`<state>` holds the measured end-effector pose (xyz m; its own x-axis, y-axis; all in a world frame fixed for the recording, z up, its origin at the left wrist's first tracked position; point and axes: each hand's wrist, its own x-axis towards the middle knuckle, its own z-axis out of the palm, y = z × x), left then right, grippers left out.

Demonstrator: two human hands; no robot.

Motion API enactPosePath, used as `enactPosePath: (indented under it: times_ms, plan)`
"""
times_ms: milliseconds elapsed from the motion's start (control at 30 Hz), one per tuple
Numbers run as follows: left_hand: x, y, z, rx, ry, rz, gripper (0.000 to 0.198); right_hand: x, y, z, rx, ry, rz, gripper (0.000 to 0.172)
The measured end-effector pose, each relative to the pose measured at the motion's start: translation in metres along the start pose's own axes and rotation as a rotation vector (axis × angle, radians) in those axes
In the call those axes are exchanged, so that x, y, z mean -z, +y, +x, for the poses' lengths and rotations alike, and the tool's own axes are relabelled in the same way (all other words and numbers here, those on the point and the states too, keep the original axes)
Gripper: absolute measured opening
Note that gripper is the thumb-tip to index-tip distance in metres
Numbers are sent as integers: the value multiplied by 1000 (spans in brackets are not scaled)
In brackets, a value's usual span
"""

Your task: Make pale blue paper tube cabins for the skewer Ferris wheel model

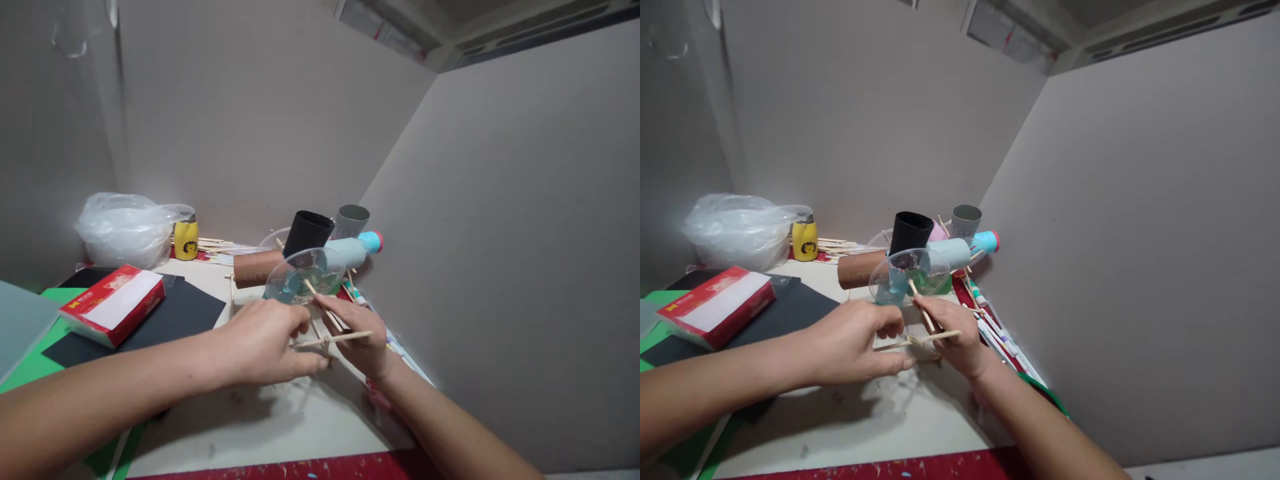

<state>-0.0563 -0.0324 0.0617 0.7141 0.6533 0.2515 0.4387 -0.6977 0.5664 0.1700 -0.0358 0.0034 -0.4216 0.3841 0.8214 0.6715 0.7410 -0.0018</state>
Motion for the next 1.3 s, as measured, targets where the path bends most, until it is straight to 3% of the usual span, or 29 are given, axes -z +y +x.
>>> enactPosePath:
  times_ms: [100,233,500,800,1300]
  plan:
    - [-20,-11,4,-8,-31,-57,27,1,-2,3,4,-20,15,41]
    - [-33,-18,10,-54,38,-144,26,2,1,3,8,-46,69,41]
    - [-40,-19,11,-141,91,-177,20,5,0,9,-20,-87,21,39]
    - [-44,-13,5,-255,100,-92,13,1,2,9,25,-47,56,39]
    - [-53,-26,15,-270,200,-149,23,3,1,9,-33,-8,179,41]
